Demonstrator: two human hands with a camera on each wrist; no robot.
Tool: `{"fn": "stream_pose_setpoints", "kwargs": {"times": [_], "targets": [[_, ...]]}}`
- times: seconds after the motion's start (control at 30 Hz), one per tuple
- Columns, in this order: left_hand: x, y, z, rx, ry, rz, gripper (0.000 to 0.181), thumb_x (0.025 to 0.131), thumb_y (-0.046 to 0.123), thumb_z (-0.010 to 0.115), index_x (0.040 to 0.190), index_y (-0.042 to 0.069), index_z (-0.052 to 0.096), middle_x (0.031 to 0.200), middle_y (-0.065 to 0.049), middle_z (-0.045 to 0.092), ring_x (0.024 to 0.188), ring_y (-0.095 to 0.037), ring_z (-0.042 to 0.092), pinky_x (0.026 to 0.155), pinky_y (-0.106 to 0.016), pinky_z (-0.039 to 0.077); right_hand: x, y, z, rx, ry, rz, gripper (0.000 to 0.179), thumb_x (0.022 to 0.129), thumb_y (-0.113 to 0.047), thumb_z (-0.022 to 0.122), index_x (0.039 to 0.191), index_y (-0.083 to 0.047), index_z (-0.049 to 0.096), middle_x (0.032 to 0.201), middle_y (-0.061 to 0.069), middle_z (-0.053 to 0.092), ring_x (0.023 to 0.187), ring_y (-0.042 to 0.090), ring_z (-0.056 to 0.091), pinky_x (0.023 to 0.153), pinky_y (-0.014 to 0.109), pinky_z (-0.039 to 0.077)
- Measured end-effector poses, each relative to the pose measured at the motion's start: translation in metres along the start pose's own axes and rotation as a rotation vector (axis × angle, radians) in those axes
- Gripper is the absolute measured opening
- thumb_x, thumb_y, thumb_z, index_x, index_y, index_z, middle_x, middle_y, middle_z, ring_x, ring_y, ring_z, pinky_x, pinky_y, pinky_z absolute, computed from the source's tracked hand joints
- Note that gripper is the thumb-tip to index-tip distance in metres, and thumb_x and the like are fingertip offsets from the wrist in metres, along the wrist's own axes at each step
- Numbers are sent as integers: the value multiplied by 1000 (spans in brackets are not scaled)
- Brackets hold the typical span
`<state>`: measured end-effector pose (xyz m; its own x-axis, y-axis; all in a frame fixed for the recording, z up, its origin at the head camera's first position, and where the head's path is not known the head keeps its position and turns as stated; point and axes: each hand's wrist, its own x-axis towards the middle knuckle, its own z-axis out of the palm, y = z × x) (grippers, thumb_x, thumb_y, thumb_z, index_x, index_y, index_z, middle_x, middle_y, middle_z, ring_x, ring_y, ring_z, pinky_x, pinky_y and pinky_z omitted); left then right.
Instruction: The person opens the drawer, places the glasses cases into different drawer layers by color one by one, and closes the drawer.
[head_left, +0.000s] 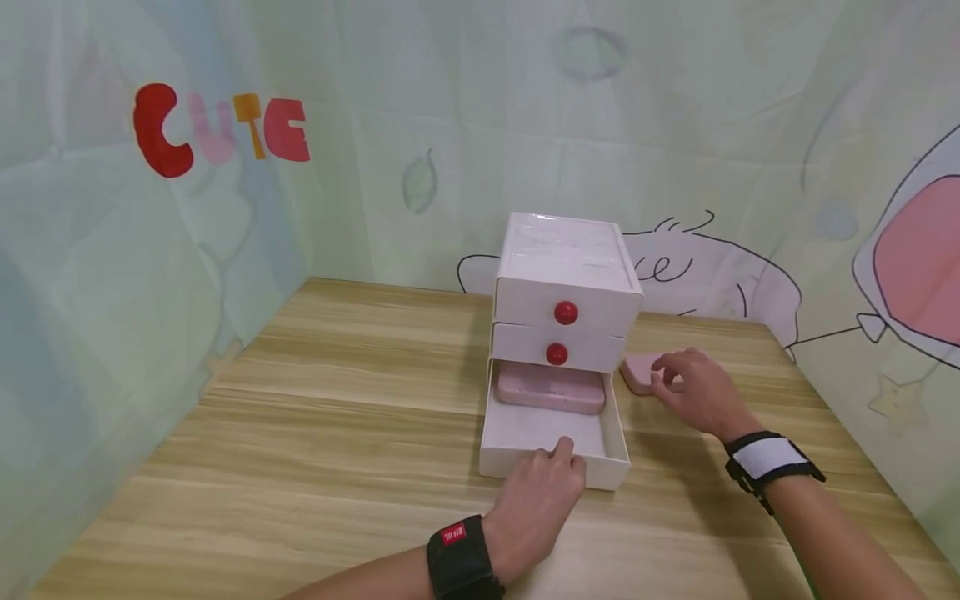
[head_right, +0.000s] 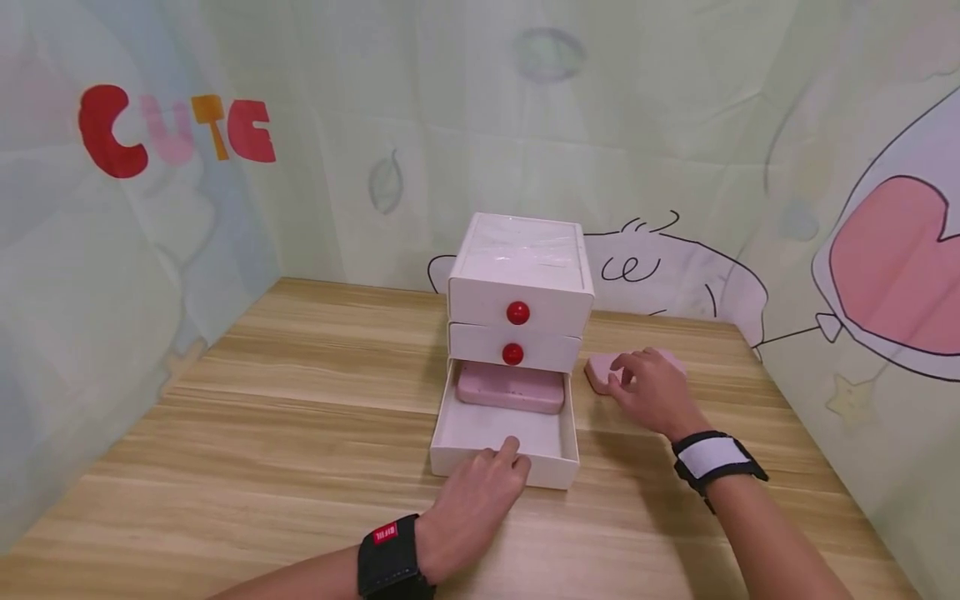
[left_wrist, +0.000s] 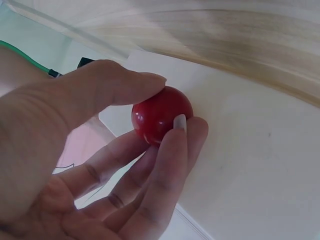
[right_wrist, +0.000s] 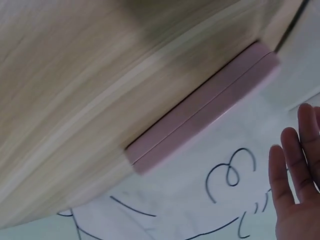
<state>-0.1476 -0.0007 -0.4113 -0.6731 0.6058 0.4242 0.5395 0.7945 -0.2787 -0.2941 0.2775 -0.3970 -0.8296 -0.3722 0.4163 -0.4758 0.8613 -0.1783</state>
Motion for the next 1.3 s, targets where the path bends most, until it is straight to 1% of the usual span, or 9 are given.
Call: {"fn": "stream_pose_setpoints", "kwargs": {"times": [0.1, 0.2, 0.33, 0.5, 0.63, 0.73, 0.83, 1.0, 1.3], "targets": [[0, -1, -1, -6, -3, -3, 24, 73, 15, 86, 93, 14, 72, 82, 1, 55, 62, -8, 58, 52, -19, 48, 1, 10, 0, 4, -65, 39, 31, 91, -17, 69, 118, -2, 68, 98, 14, 68, 102, 34, 58, 81, 50, 51], [0, -1, -1, -2, -1, -5, 23, 73, 15, 85, 92, 14, 72, 82, 2, 55, 62, -8, 58, 51, -19, 48, 0, 20, 3, 2, -115, 43, 46, 90, -19, 70, 132, -2, 60, 118, 21, 63, 117, 39, 52, 90, 59, 49], [0, -1, -2, 2, 0, -8, 22, 74, 15, 85, 91, 14, 72, 82, 2, 55, 61, -8, 57, 51, -19, 48, -1, 30, 9, 7, -150, 30, 58, 86, -21, 72, 138, -1, 54, 134, 27, 52, 127, 45, 43, 99, 66, 44], [-1, 0, -1, -5, -14, -8, 23, 74, 15, 86, 92, 14, 72, 82, 2, 55, 62, -8, 58, 51, -19, 49, 2, 41, 15, 36, -184, 2, 70, 81, -16, 72, 143, 3, 46, 142, 30, 45, 130, 48, 41, 104, 66, 41], [0, 0, 0, -17, -27, 0, 23, 75, 16, 86, 94, 13, 73, 83, 1, 56, 62, -8, 58, 51, -19, 49, 5, 44, 16, 75, -256, 39, 83, 82, -17, 72, 152, 2, 33, 153, 32, 35, 142, 53, 30, 112, 72, 31], [0, -1, 0, -16, -34, 4, 24, 75, 16, 86, 95, 13, 73, 84, 1, 56, 63, -8, 59, 52, -19, 50, 7, 45, 16, 77, -294, 46, 88, 82, -19, 73, 154, 1, 28, 157, 34, 29, 146, 56, 21, 113, 76, 24], [0, -1, 0, -16, -42, 4, 24, 75, 16, 86, 96, 14, 73, 84, 1, 56, 63, -8, 59, 52, -19, 50, 9, 47, 17, 52, -318, 33, 88, 81, -20, 74, 154, 2, 29, 156, 36, 28, 146, 58, 21, 114, 76, 24], [-1, 0, -1, -13, -44, 7, 24, 76, 17, 85, 96, 14, 73, 85, 1, 57, 63, -8, 59, 51, -19, 49, 10, 50, 20, 8, -378, 61, 89, 83, -22, 74, 155, -1, 27, 158, 36, 26, 146, 59, 19, 115, 76, 22], [1, 0, -2, -7, -46, 10, 22, 78, 17, 84, 98, 14, 73, 84, 2, 56, 65, -8, 60, 52, -19, 51, 12, 57, 25, -19, -405, 87, 84, 85, -18, 70, 156, -4, 27, 158, 37, 26, 146, 61, 18, 115, 77, 19]]}}
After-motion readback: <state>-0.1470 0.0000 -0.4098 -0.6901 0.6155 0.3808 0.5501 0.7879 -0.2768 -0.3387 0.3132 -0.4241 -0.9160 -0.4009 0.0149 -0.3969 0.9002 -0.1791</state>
